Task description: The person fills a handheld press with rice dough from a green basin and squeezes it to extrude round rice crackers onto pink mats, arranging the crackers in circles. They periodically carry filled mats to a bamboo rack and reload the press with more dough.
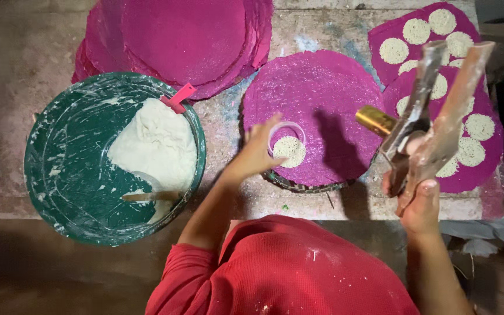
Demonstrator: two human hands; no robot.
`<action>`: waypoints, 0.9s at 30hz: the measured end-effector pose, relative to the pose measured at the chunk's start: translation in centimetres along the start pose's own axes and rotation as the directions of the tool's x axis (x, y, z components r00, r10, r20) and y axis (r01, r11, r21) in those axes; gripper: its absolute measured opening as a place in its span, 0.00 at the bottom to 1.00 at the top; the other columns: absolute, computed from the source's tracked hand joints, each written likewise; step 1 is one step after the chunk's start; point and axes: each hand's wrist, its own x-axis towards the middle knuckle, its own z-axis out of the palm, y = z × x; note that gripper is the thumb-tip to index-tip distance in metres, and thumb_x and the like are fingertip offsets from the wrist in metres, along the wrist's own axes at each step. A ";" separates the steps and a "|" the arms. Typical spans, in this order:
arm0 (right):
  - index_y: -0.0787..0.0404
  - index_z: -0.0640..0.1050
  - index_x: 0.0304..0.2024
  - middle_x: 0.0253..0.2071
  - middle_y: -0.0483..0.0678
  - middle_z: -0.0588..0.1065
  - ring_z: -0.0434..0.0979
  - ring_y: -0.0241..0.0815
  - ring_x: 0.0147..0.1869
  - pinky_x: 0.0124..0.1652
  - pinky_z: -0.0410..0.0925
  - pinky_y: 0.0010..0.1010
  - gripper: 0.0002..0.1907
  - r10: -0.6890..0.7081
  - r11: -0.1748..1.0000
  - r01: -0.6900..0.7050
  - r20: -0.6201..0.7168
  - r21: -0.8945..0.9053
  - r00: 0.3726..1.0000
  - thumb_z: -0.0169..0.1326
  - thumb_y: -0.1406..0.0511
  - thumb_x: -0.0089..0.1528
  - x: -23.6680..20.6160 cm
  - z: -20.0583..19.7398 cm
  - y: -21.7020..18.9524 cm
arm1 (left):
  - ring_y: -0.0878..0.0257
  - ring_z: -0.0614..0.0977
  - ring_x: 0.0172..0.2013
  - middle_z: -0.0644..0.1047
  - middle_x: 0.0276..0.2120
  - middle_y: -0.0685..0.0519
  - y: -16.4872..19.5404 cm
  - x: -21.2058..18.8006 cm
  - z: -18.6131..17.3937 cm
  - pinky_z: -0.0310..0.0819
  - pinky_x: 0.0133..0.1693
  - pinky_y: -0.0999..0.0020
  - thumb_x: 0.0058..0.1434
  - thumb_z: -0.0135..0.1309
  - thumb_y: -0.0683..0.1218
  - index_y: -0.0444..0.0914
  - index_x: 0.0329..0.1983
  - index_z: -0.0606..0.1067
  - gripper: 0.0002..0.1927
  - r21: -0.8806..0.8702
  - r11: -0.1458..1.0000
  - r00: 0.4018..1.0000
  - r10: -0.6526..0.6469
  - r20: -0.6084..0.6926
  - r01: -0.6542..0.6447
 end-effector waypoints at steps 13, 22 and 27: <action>0.64 0.68 0.56 0.40 0.50 0.70 0.70 0.43 0.40 0.39 0.63 0.35 0.45 0.004 0.982 0.008 -0.065 0.186 0.998 0.44 0.30 0.65 -0.9 -0.5 1.9 | 0.45 0.44 0.77 0.39 0.79 0.48 -3.3 -0.2 4.6 0.72 0.59 0.56 0.58 0.42 0.32 0.53 0.79 0.51 0.46 -0.342 0.939 0.848 -0.149 -0.509 -0.041; 0.65 0.68 0.57 0.42 0.49 0.69 0.69 0.42 0.40 0.38 0.64 0.35 0.45 -0.015 0.986 0.019 -0.024 0.166 1.000 0.44 0.31 0.64 0.0 1.8 1.5 | 0.49 0.61 0.70 0.68 0.67 0.55 -2.3 -2.0 4.7 0.40 0.70 0.37 0.59 0.62 0.47 0.49 0.38 0.85 0.05 0.324 0.941 0.855 0.248 -0.455 -0.101; 0.67 0.71 0.53 0.36 0.48 0.72 0.70 0.39 0.37 0.36 0.63 0.31 0.45 -0.024 0.999 0.021 0.069 0.045 0.997 0.38 0.31 0.67 0.1 1.8 1.9 | 0.52 0.61 0.71 0.68 0.67 0.57 -2.7 -3.6 5.7 0.38 0.70 0.35 0.63 0.62 0.49 0.50 0.48 0.83 0.10 0.340 0.928 0.875 0.286 -0.391 -0.152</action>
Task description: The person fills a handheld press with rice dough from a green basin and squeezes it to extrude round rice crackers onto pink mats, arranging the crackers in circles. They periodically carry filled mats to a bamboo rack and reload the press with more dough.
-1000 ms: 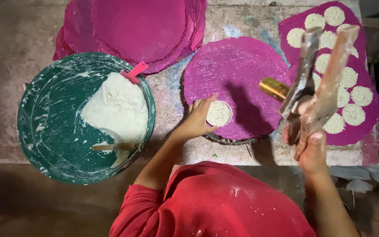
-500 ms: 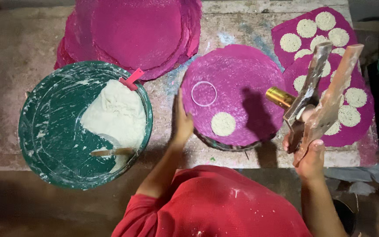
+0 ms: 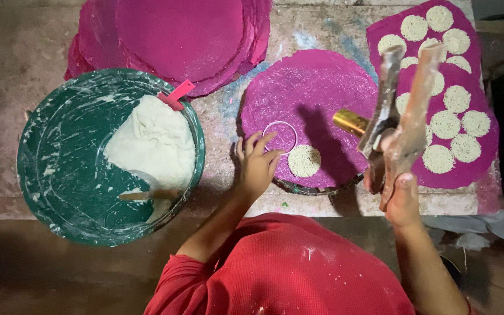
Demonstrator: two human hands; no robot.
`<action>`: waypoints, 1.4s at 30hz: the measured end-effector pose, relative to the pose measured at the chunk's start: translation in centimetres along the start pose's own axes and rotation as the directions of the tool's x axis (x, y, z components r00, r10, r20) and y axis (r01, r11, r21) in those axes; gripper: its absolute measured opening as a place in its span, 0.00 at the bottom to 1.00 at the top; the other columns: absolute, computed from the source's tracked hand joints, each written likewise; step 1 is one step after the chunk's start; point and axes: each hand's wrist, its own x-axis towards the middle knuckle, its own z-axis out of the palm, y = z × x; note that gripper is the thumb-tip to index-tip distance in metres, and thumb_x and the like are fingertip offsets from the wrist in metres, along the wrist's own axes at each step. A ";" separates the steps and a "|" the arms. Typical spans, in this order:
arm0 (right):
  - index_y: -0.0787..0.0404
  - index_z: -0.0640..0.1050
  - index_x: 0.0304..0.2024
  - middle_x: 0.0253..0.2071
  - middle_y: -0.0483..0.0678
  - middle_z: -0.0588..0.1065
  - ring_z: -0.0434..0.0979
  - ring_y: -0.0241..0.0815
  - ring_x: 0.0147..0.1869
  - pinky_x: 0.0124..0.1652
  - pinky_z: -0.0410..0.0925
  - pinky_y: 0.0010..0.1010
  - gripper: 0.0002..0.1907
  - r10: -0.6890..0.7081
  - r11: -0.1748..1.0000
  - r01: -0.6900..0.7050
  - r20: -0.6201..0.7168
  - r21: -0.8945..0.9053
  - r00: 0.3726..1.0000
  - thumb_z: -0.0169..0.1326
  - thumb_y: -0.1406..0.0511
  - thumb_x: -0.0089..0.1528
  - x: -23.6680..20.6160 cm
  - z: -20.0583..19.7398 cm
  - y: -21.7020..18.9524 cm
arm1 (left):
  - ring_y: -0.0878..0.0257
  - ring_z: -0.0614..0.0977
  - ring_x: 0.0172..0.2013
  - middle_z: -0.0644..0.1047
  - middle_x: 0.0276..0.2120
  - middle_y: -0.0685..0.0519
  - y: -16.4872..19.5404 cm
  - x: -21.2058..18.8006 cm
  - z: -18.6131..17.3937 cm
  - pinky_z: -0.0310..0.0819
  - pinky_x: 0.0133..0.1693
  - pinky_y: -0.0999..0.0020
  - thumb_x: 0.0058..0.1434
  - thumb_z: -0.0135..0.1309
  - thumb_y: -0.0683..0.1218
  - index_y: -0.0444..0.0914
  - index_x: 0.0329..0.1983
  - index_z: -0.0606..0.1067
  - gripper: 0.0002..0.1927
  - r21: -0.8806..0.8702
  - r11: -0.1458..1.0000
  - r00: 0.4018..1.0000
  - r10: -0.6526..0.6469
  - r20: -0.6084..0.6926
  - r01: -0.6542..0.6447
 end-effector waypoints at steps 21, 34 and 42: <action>0.66 0.80 0.36 0.24 0.54 0.77 0.82 0.47 0.30 0.38 0.74 0.44 0.43 0.665 0.332 -0.063 0.187 -0.941 0.723 0.29 0.38 0.68 15.1 11.4 -5.9 | 0.67 0.67 0.29 0.64 0.24 0.62 -4.8 11.1 -4.2 0.69 0.45 0.62 0.71 0.40 0.69 0.46 0.29 0.65 0.26 -0.561 -0.791 0.969 -0.178 -0.173 -0.245; 0.64 0.82 0.41 0.28 0.63 0.78 0.80 0.65 0.35 0.41 0.70 0.55 0.36 0.541 0.198 0.084 0.181 -0.977 0.821 0.34 0.43 0.71 14.9 10.1 -7.1 | 0.68 0.62 0.21 0.59 0.17 0.64 -2.6 12.6 -1.5 0.62 0.35 0.66 0.71 0.38 0.63 0.48 0.23 0.61 0.23 -0.622 -0.716 0.914 -0.406 0.003 -0.316; 0.62 0.81 0.46 0.34 0.65 0.78 0.78 0.69 0.40 0.43 0.69 0.56 0.30 0.343 0.389 0.145 0.289 -0.910 0.894 0.35 0.48 0.72 14.6 12.0 -3.9 | 0.68 0.58 0.18 0.57 0.15 0.63 -4.8 13.2 -4.7 0.59 0.29 0.67 0.70 0.39 0.63 0.47 0.21 0.60 0.25 -0.697 -0.642 0.928 -0.361 -0.091 -0.318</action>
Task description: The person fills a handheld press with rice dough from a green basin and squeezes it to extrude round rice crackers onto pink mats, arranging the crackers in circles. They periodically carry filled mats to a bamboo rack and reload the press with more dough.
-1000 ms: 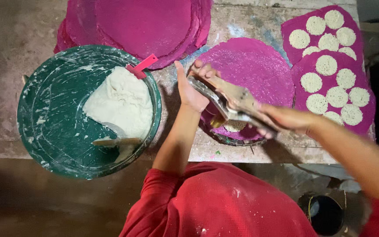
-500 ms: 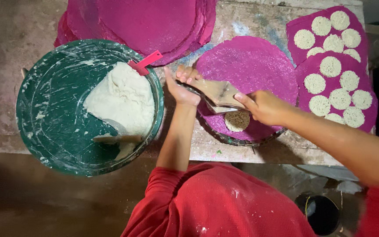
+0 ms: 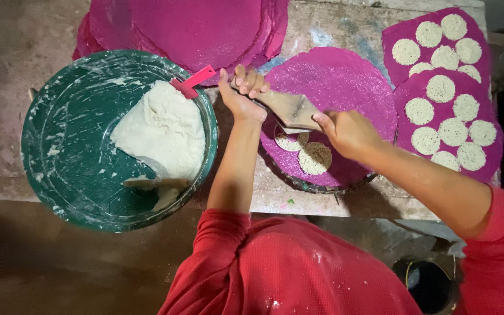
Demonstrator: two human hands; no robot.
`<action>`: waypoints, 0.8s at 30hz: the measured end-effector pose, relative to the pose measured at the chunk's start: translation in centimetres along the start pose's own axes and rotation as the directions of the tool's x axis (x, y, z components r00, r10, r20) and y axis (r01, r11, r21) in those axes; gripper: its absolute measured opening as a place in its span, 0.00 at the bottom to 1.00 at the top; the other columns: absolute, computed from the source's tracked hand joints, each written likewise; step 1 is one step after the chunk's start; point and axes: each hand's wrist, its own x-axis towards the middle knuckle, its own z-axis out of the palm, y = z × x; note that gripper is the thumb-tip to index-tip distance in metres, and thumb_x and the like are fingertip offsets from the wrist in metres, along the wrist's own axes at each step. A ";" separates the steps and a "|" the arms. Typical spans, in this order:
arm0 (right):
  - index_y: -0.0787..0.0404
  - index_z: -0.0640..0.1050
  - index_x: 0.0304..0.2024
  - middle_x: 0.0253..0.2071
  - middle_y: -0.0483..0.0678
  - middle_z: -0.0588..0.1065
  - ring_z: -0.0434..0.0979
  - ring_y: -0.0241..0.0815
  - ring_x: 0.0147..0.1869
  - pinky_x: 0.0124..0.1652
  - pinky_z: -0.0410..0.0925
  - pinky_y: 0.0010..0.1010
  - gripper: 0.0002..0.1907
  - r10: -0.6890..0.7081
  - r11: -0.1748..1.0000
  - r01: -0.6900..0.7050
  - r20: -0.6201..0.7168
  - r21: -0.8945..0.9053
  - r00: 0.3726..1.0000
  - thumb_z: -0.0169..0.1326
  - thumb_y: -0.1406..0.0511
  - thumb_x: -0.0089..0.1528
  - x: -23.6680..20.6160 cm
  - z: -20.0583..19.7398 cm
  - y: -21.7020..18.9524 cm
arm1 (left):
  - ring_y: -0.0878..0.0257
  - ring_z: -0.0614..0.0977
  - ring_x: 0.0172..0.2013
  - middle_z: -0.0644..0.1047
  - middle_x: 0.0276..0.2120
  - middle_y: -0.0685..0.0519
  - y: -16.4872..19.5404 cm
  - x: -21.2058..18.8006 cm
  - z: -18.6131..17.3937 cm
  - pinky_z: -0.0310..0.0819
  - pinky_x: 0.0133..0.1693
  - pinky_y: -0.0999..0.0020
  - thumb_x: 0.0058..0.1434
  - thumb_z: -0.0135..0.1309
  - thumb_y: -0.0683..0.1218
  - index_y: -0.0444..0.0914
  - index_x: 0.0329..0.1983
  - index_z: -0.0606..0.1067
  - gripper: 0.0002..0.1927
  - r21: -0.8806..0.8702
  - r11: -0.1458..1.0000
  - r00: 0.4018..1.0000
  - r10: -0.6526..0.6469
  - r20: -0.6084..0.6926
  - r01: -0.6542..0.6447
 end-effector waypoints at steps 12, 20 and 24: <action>0.65 0.81 0.45 0.31 0.60 0.79 0.80 0.55 0.34 0.41 0.71 0.48 0.30 0.071 0.997 -0.067 0.154 -0.030 0.986 0.40 0.47 0.70 -1.4 -5.9 1.9 | 0.55 0.78 0.36 0.75 0.32 0.46 -2.4 -3.1 1.0 0.75 0.45 0.57 0.63 0.37 0.67 0.36 0.33 0.71 0.30 -0.024 0.981 0.963 -0.193 -0.186 0.192; 0.63 0.76 0.33 0.23 0.53 0.75 0.76 0.55 0.29 0.32 0.69 0.45 0.33 -0.599 0.777 0.599 0.062 -0.194 0.798 0.57 0.39 0.51 -7.2 -13.0 -9.6 | 0.53 0.77 0.42 0.75 0.41 0.44 8.7 -10.5 12.4 0.72 0.45 0.53 0.62 0.55 0.49 0.44 0.55 0.71 0.18 0.958 0.157 0.679 -0.678 0.282 -0.241; 0.61 0.74 0.32 0.24 0.50 0.70 0.73 0.52 0.28 0.29 0.67 0.45 0.29 -0.983 0.127 0.969 0.100 -0.210 0.151 0.54 0.41 0.59 -5.0 -13.9 -15.8 | 0.48 0.79 0.37 0.76 0.35 0.44 15.8 -16.7 17.8 0.72 0.38 0.51 0.62 0.55 0.50 0.46 0.53 0.72 0.16 0.918 0.008 0.501 -0.836 0.225 -0.397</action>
